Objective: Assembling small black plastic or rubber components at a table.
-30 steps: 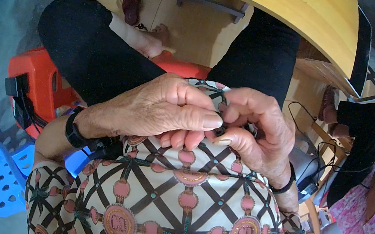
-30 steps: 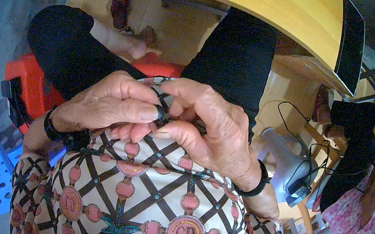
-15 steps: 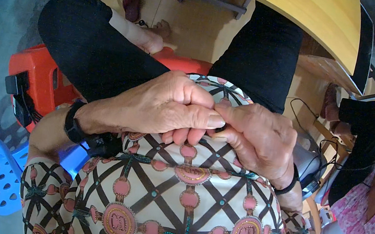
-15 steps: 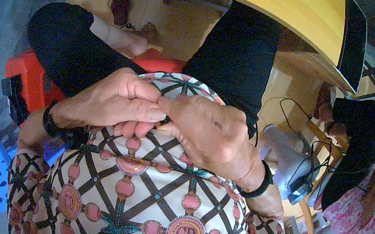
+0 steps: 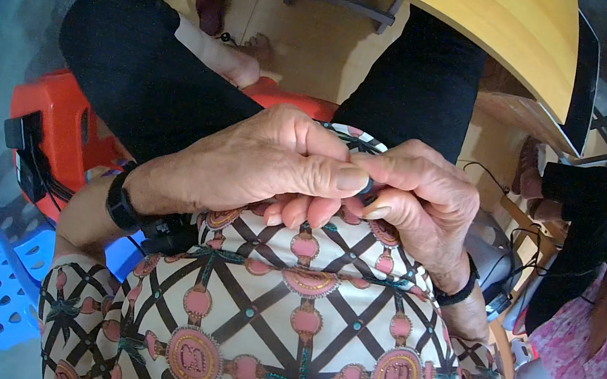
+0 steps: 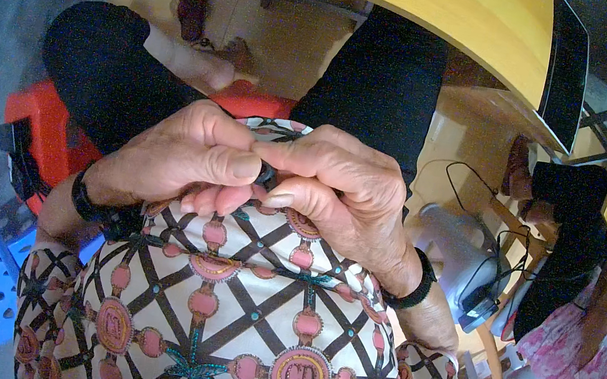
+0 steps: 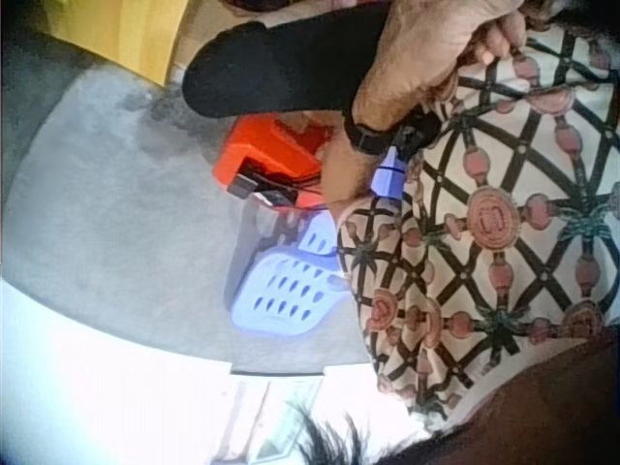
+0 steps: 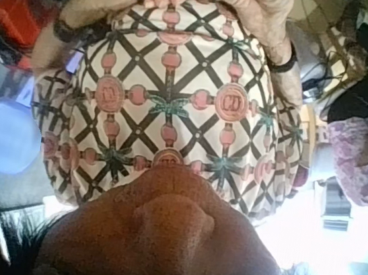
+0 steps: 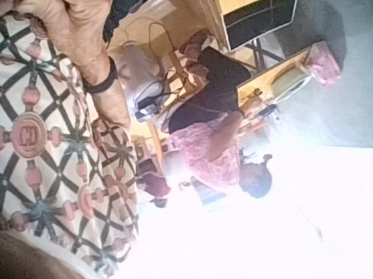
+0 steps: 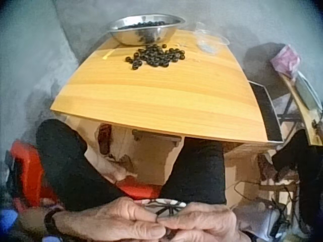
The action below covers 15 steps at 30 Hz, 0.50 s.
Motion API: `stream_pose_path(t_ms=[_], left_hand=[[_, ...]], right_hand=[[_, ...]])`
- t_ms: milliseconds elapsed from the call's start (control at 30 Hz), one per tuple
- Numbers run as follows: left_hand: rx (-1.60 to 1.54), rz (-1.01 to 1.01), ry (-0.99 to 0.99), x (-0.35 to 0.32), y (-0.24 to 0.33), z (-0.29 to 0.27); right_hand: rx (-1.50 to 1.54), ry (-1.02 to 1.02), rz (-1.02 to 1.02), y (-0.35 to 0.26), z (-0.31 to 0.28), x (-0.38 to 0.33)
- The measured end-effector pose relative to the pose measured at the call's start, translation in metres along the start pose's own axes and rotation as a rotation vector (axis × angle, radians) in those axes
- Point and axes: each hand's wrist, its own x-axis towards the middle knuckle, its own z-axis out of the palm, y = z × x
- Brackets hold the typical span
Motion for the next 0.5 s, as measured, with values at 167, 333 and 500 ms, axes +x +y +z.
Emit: stream_pose_path(t_ms=[167,333,500], left_hand=[[0.03,-0.012,-0.013,-0.0023,0.0031,0.0002],[0.029,-0.064,-0.056,-0.0008,0.007,-0.002],[0.02,-0.073,-0.094,-0.0006,0.0081,-0.0025]], right_hand=[[0.067,-0.001,0.032,-0.0007,0.0013,-0.0003],[0.079,-0.005,0.024,0.0012,0.0016,-0.0028],[0.02,-0.034,-0.067,0.0042,-0.001,-0.0036]])
